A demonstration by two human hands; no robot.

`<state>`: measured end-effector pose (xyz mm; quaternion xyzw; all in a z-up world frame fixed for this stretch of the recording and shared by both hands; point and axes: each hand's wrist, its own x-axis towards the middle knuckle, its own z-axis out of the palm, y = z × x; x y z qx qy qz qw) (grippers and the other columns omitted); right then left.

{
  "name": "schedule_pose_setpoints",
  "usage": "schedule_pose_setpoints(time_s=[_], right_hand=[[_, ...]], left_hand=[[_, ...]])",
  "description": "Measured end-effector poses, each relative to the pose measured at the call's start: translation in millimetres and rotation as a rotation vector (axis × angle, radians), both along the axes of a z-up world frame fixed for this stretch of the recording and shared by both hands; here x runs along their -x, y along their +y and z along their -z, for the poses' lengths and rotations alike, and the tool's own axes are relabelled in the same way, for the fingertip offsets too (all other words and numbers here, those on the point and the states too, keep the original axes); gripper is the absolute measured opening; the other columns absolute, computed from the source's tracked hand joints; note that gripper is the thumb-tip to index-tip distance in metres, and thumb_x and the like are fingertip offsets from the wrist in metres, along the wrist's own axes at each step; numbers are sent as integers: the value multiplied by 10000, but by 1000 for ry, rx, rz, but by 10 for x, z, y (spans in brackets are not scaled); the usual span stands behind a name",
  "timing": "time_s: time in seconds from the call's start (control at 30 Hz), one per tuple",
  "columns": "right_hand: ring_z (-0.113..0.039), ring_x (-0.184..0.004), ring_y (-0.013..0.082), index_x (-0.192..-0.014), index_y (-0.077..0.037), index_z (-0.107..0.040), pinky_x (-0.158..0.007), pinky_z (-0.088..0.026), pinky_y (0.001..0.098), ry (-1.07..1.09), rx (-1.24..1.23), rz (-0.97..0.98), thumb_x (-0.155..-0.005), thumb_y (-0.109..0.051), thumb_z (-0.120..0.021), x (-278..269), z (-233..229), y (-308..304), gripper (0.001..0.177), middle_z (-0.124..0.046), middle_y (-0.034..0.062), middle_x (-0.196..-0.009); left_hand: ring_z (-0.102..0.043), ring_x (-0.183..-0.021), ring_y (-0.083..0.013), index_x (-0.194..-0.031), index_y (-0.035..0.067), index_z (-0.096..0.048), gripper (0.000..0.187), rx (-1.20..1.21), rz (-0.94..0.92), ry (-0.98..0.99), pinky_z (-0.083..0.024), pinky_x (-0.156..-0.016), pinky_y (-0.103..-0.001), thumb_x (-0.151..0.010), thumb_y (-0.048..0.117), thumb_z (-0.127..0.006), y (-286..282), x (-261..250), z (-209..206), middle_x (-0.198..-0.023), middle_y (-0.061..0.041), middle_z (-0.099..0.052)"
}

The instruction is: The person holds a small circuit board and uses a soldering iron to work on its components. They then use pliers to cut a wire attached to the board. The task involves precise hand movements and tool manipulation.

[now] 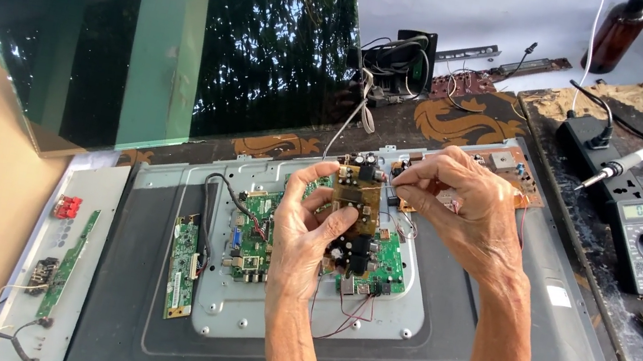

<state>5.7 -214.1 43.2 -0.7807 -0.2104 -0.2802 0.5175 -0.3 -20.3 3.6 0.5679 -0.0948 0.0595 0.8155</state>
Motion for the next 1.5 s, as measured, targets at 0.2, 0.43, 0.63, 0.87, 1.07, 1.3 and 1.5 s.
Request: schedule_pose_setpoints(time_s=[0.2, 0.43, 0.63, 0.87, 1.07, 1.3, 1.5], right_hand=[[-664, -714, 176, -885, -74, -774, -684, -582, 317, 40, 36, -2, -842, -82, -835, 28, 14, -51, 74, -651, 75, -741], [-646, -660, 173, -870, -84, -785, -630, -567, 303, 75, 82, -17, -834, -69, -825, 59, -4, -91, 56, -644, 66, -717], [-632, -640, 173, -869, -76, -790, -607, -566, 302, 87, 81, -4, -830, -47, -819, 118, -72, -84, 57, -642, 77, -714], [-621, -638, 159, -848, -88, -798, -594, -566, 289, 84, 46, -66, -826, -67, -827, 184, -184, -79, 42, -636, 58, -698], [-638, -637, 151, -847, -90, -803, -587, -570, 286, 76, 32, -85, -816, -63, -831, 219, -213, -43, 50, -648, 56, -692], [-645, -633, 152, -839, -86, -806, -600, -571, 288, 87, 31, -96, -799, -53, -836, 210, -193, -32, 60, -651, 59, -688], [-644, -648, 144, -847, -84, -804, -599, -577, 287, 91, 35, -99, -803, -70, -842, 205, -162, -50, 60, -665, 59, -706]], left_hand=[[-679, -952, -194, -1348, 109, -590, 572, -3, -17, -1, -529, -887, -360, -831, 180, -824, 74, -73, 95, -1066, -167, -726], [-669, -984, -183, -1362, 107, -568, 563, 32, -6, -19, -524, -906, -339, -849, 137, -799, 72, -23, 25, -1097, -166, -712], [-682, -1004, -197, -1380, 99, -560, 624, 127, 72, -19, -529, -911, -333, -812, 80, -816, 87, -23, 27, -1107, -173, -712], [-664, -993, -146, -1395, 99, -555, 629, 198, 143, -30, -507, -873, -263, -819, 73, -806, 77, 75, -106, -1108, -163, -732], [-633, -974, -110, -1397, 97, -555, 595, 185, 130, -41, -475, -851, -230, -847, 91, -783, 86, 60, -85, -1104, -157, -743], [-687, -945, -170, -1379, 69, -534, 625, 219, 164, -55, -587, -792, -293, -816, 64, -805, 85, 54, -56, -1076, -166, -750], [-738, -872, -259, -1382, 25, -496, 671, 342, 255, -48, -664, -686, -461, -792, 9, -816, 163, -105, 213, -1054, -217, -730]])
